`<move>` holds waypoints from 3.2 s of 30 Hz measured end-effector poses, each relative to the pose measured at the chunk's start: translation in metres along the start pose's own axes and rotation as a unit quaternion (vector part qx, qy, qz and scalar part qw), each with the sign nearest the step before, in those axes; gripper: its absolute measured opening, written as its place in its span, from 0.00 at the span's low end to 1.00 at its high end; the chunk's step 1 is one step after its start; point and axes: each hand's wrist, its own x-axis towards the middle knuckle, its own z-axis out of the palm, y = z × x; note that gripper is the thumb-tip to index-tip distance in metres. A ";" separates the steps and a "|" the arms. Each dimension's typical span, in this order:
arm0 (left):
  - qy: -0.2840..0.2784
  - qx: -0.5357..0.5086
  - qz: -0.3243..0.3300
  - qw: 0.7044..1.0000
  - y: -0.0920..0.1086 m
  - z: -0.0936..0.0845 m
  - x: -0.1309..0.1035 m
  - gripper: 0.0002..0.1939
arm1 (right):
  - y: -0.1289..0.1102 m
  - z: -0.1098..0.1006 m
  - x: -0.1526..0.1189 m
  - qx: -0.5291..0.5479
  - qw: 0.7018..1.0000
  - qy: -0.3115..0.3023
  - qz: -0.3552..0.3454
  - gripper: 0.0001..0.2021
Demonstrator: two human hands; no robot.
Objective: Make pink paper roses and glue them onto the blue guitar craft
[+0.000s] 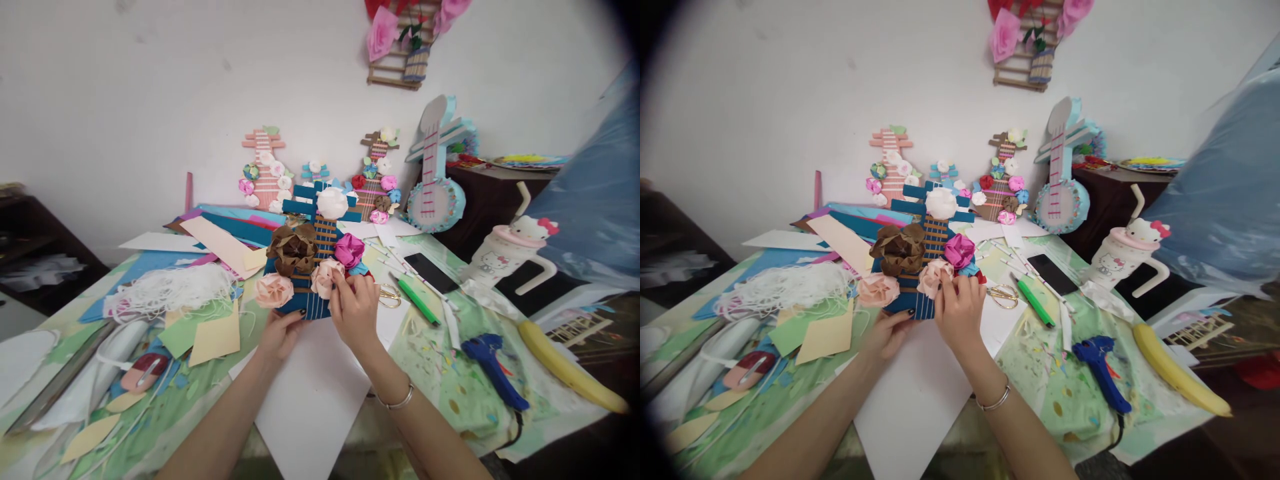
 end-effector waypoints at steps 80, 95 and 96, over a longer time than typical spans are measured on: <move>0.032 0.023 0.029 0.999 -0.001 -0.010 0.008 0.21 | 0.066 0.029 -0.026 0.713 0.580 -0.207 0.334 0.23; 0.054 0.060 0.022 0.996 0.000 -0.011 0.007 0.25 | 0.059 0.024 -0.023 0.739 0.525 -0.170 0.386 0.18; 0.058 0.061 0.026 0.996 0.000 -0.011 0.007 0.26 | 0.056 0.024 -0.024 0.746 0.516 -0.189 0.377 0.19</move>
